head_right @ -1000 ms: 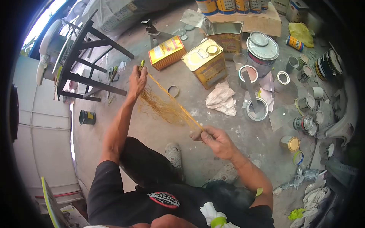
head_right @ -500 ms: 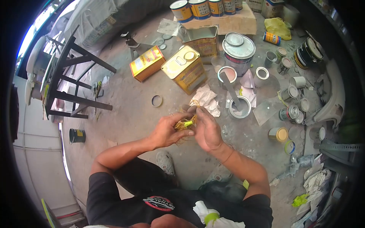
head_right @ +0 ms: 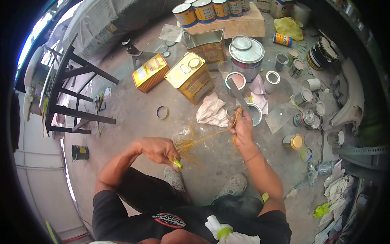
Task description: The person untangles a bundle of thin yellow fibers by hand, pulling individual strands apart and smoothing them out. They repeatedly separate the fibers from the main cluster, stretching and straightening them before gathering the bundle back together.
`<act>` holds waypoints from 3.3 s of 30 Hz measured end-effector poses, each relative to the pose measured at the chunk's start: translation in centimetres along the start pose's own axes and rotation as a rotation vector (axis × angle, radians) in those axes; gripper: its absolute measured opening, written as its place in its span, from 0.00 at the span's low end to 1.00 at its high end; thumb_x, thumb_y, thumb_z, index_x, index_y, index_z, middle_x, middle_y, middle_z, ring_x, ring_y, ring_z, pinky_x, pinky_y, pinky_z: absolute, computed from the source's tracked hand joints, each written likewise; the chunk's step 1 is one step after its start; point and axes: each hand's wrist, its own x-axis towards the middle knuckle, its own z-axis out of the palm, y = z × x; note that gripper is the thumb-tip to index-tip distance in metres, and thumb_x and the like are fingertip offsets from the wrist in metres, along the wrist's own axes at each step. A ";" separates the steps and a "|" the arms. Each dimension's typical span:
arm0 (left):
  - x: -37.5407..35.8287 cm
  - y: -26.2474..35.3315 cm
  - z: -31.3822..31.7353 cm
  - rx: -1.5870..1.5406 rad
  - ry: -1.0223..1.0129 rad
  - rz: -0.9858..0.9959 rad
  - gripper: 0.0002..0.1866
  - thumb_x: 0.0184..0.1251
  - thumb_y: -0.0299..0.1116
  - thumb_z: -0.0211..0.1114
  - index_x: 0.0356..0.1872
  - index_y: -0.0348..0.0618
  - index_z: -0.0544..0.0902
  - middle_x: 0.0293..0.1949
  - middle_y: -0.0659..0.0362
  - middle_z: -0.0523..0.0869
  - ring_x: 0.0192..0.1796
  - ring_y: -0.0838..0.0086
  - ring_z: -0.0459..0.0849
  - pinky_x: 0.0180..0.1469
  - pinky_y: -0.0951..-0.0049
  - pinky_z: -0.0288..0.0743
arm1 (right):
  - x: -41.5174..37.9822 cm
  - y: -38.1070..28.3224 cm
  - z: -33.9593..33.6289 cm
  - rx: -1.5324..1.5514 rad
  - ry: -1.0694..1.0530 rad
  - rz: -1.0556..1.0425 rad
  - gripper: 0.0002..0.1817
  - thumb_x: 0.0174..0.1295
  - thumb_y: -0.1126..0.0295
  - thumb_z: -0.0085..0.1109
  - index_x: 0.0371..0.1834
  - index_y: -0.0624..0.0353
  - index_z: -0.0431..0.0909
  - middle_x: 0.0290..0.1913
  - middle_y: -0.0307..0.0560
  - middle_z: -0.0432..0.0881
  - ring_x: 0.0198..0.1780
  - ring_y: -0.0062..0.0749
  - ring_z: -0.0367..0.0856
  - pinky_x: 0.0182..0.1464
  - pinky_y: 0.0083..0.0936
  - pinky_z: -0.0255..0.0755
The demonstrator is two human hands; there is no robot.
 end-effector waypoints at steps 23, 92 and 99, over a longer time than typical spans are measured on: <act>1.1 0.8 1.0 0.455 0.903 0.070 0.17 0.60 0.23 0.57 0.46 0.29 0.62 0.51 0.31 0.67 0.44 0.36 0.77 0.47 0.48 0.73 | -8.2 -4.9 12.2 -1.190 -0.603 -0.535 0.28 0.58 0.57 0.68 0.54 0.66 0.75 0.39 0.57 0.81 0.39 0.52 0.79 0.42 0.37 0.72; -4.3 -17.8 8.4 -1.114 0.577 0.462 0.27 0.68 0.31 0.63 0.67 0.39 0.68 0.60 0.54 0.78 0.57 0.65 0.80 0.62 0.64 0.73 | -7.4 -13.2 22.7 -1.276 -0.269 -0.561 0.12 0.65 0.68 0.60 0.41 0.65 0.71 0.24 0.42 0.79 0.21 0.20 0.79 0.23 0.19 0.74; -6.5 -34.6 18.6 -0.384 1.796 -0.701 0.13 0.65 0.33 0.60 0.46 0.37 0.84 0.36 0.57 0.87 0.42 0.72 0.86 0.44 0.71 0.79 | -8.6 -8.1 28.4 -1.558 -0.488 -0.616 0.11 0.61 0.70 0.62 0.42 0.64 0.73 0.26 0.51 0.81 0.24 0.31 0.82 0.29 0.28 0.73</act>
